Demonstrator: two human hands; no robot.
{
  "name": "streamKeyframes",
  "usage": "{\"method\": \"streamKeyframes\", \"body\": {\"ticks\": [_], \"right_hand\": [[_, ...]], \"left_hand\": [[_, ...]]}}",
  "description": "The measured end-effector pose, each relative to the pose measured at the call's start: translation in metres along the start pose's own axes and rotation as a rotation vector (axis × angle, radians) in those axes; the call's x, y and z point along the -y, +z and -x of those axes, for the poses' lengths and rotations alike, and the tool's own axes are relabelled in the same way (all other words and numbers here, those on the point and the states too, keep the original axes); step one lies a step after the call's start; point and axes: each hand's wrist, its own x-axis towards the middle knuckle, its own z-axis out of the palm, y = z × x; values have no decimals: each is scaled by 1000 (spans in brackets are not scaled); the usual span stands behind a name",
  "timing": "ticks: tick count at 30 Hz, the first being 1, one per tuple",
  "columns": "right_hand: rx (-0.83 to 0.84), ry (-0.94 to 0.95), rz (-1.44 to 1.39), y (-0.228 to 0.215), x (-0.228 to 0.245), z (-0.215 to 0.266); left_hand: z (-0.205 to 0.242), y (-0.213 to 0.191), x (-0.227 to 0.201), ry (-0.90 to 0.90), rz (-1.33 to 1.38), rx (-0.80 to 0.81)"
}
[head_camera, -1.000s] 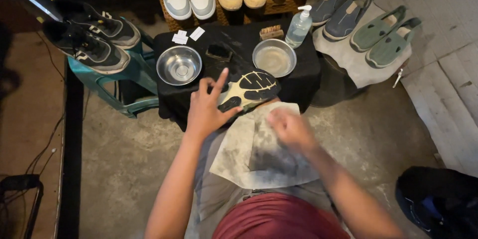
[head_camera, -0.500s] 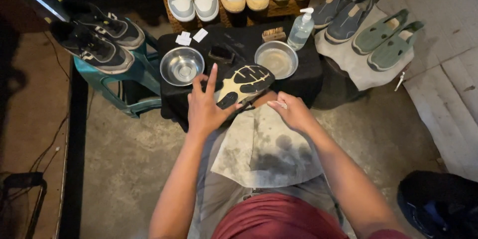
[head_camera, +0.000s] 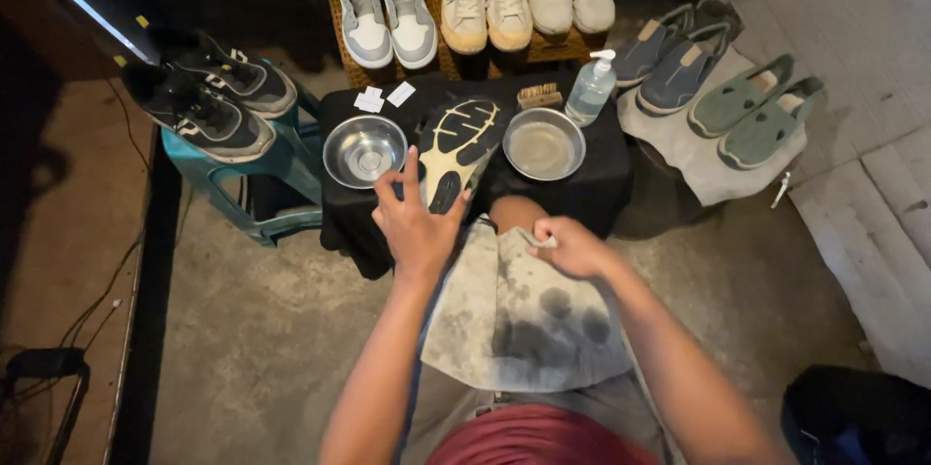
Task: The person scrubs the sole of a sneaker using a brush and water. They repeatedly dip the brush into a bowl of water and continue scrubbing the shoe's bottom surface.
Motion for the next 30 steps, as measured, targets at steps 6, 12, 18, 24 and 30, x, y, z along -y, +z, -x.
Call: {"method": "streamKeyframes", "body": {"ticks": [6, 12, 18, 24, 30], "right_hand": [[-6, 14, 23, 10, 1, 10], [16, 59, 41, 9, 8, 17], [-7, 26, -39, 8, 12, 25], [-28, 13, -31, 15, 8, 27], [-41, 30, -53, 18, 6, 27]], "left_hand": [[-13, 66, -5, -57, -7, -99], [-15, 133, -3, -45, -239, -138], [-23, 165, -15, -28, -272, -43], [-17, 181, -33, 28, -299, 42], [-11, 200, -17, 1, -285, 100]]}}
